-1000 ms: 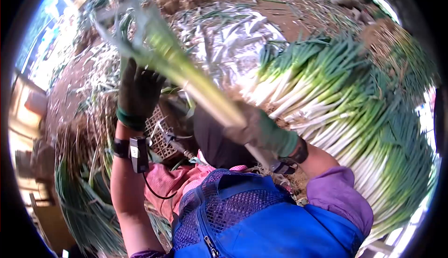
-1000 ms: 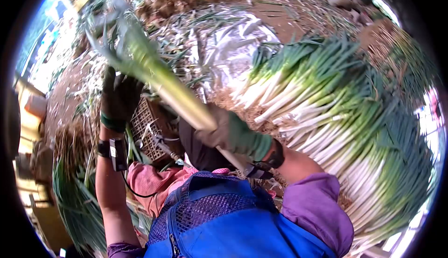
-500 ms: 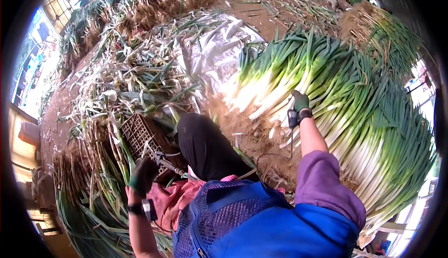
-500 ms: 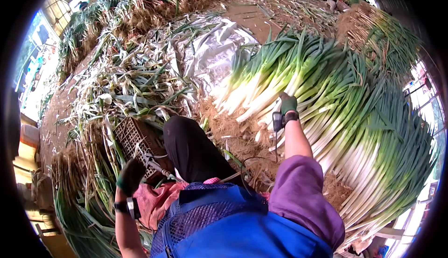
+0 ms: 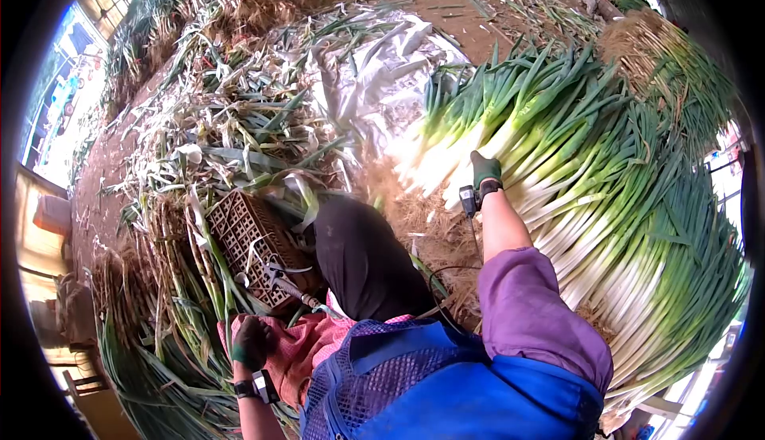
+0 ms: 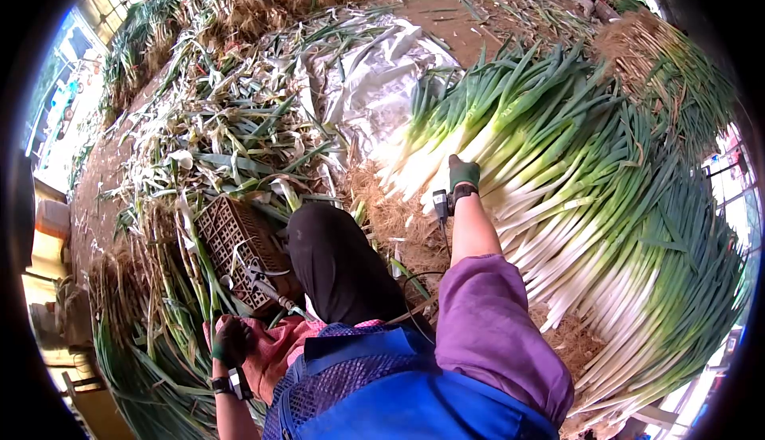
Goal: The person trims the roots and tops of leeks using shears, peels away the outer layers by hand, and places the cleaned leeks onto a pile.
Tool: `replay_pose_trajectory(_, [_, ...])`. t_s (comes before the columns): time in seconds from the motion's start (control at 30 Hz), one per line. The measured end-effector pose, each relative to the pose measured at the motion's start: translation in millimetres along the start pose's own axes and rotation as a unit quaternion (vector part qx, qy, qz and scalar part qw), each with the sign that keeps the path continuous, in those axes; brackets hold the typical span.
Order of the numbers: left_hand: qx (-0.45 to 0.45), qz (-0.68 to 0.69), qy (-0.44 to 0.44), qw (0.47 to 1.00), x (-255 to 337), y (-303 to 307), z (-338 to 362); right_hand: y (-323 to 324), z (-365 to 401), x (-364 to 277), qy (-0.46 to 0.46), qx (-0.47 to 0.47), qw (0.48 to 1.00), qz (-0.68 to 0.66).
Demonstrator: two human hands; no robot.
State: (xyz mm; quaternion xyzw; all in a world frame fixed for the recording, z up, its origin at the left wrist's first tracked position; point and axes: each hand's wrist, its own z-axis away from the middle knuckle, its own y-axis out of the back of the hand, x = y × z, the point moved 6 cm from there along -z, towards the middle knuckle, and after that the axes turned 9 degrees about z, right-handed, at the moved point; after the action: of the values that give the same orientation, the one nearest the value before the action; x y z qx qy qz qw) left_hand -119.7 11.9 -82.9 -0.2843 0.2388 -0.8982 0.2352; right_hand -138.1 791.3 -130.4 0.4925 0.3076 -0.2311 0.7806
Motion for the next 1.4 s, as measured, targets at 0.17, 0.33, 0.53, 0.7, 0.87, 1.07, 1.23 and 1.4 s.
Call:
replay_pose_trajectory(0.17, [0.059,0.009,-0.016,0.998,-5.1,-3.5,-2.5,21.1,1.5,-28.5,0.027,-0.034,0.978,0.205])
replay_pose_trajectory(0.33, [0.067,0.009,-0.011,0.998,-3.1,-9.3,3.0,47.2,-3.5,-39.0,0.047,0.053,0.971,0.227])
replay_pose_trajectory(0.53, [0.086,0.004,-0.002,0.996,-2.5,3.1,-5.3,129.0,11.8,-66.8,0.075,0.123,0.95,0.277])
replay_pose_trajectory(0.7, [0.115,-0.055,-0.02,0.992,0.2,8.0,-9.0,171.2,-45.1,-90.8,0.19,0.226,0.913,0.28])
replay_pose_trajectory(0.87, [0.106,-0.028,-0.006,0.994,-1.3,5.1,-9.3,186.8,-89.6,-150.8,0.291,0.259,0.846,0.366])
replay_pose_trajectory(1.07, [0.165,-0.143,-0.021,0.976,1.9,-12.4,-12.1,190.6,-138.4,-182.4,0.183,0.228,0.776,0.559])
replay_pose_trajectory(1.23, [0.189,-0.289,-0.047,0.937,10.4,2.8,-22.4,188.5,-165.7,-187.5,0.11,0.203,0.741,0.63])
replay_pose_trajectory(1.4, [0.173,-0.163,-0.023,0.971,7.9,46.1,-31.4,194.5,-171.5,-184.9,0.187,0.238,0.705,0.642])
